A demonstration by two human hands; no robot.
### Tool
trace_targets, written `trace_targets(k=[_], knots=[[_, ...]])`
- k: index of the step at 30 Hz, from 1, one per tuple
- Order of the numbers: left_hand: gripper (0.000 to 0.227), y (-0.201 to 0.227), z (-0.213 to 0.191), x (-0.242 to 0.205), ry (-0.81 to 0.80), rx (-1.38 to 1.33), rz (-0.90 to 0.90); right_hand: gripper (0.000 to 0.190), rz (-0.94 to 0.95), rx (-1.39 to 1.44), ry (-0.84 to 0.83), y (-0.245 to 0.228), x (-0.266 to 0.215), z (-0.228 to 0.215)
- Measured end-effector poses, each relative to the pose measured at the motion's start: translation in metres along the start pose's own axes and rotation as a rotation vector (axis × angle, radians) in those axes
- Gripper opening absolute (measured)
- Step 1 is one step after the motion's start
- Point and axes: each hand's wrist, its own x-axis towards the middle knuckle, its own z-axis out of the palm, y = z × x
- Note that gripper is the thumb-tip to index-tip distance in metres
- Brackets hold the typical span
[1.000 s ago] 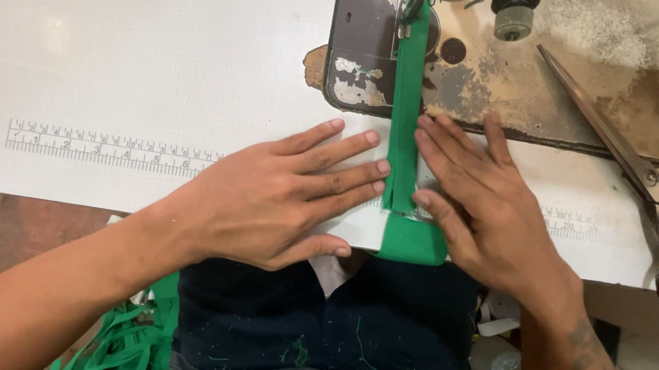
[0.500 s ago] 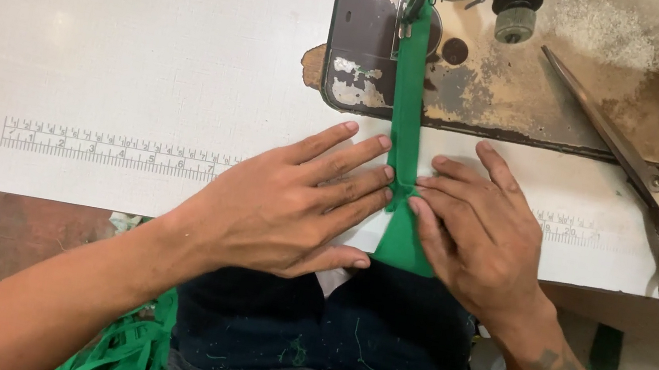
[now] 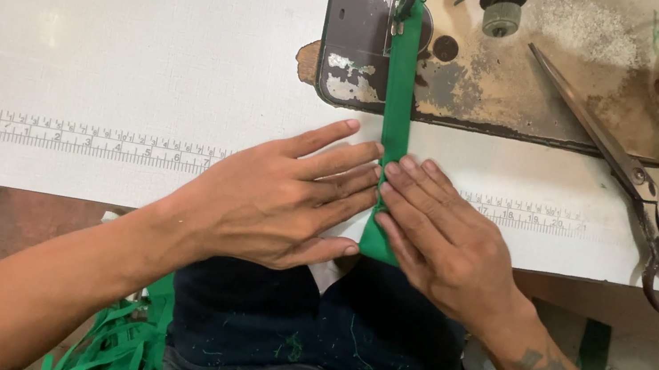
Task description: Sewing green fabric strips using an industrial sewing machine and cutting them with scissors.
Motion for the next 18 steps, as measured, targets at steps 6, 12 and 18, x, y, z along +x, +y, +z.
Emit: trace_targets(k=[6,12,18], knots=[[0.061,-0.002,-0.001,0.001,0.019,-0.033,-0.008,0.042,0.032,0.024,-0.004,-0.005,0.0,-0.001],[0.069,0.004,0.005,-0.008,-0.006,-0.113,-0.042,0.043,0.032,0.056,-0.022,-0.003,0.0,-0.002],[0.053,-0.03,-0.011,-0.003,-0.093,-0.581,-0.173,0.042,0.032,-0.027,-0.051,-0.014,0.002,-0.005]])
